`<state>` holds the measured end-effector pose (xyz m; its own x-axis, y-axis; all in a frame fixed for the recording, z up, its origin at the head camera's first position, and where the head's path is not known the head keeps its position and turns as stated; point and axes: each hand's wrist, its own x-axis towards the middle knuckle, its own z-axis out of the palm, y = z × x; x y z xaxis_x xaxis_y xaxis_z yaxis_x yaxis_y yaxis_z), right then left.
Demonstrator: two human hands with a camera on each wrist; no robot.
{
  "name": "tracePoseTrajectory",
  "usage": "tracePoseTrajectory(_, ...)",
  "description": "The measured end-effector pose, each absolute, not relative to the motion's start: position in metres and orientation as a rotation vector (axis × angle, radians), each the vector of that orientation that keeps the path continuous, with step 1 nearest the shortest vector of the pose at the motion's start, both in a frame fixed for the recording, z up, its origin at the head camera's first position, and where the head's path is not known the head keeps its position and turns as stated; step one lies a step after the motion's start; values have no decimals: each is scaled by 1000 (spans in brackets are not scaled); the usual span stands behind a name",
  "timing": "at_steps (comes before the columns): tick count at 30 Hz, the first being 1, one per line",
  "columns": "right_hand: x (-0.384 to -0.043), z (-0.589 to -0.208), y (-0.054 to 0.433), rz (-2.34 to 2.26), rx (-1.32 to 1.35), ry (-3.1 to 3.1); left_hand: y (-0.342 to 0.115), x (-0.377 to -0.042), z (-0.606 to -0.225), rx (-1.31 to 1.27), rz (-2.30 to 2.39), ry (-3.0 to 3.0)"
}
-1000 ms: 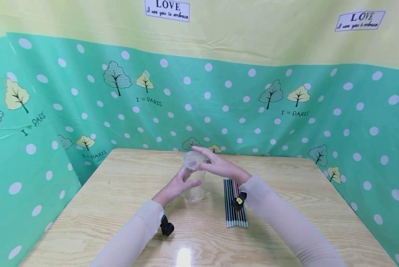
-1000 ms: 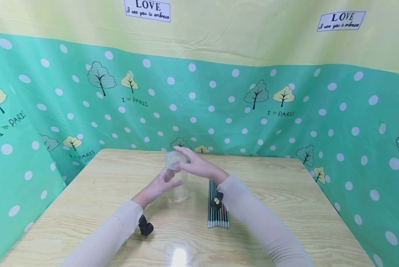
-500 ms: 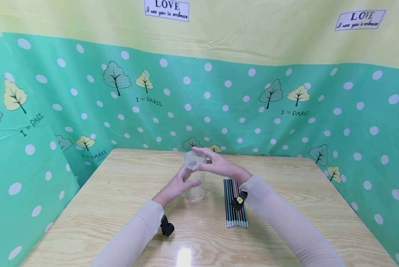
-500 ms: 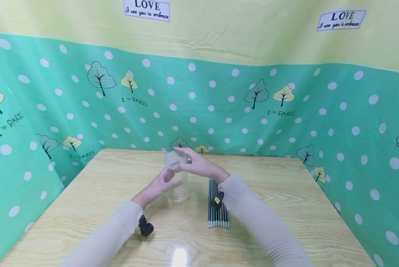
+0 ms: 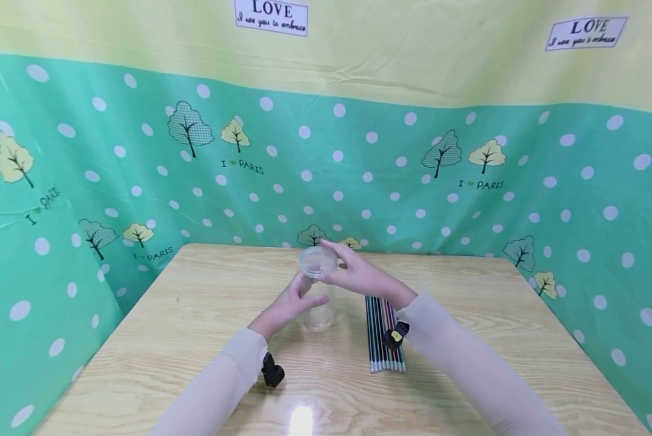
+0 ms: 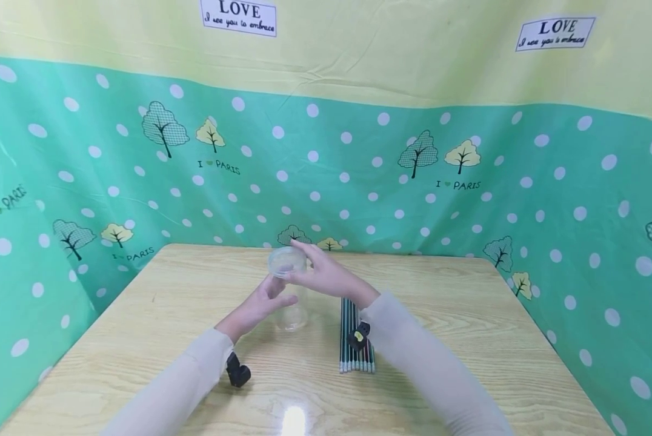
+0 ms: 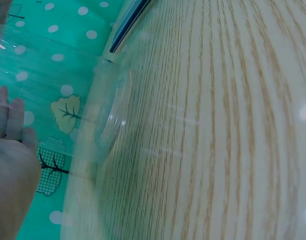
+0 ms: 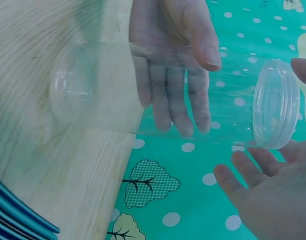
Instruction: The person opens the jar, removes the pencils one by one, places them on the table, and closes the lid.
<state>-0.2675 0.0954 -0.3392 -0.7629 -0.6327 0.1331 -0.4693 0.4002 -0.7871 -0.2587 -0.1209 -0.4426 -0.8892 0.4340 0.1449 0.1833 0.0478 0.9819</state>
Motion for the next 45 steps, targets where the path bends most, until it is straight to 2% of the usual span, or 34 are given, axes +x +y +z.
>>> tracePoseTrajectory(32, -250, -380, 164, -1250, -854, 2562, -119, -261, -442, 632, 2002, 2192)
tracePoseTrajectory(45, -246, -389, 183, -1264, -794, 2573, -125, -257, -443, 542, 1976, 2230)
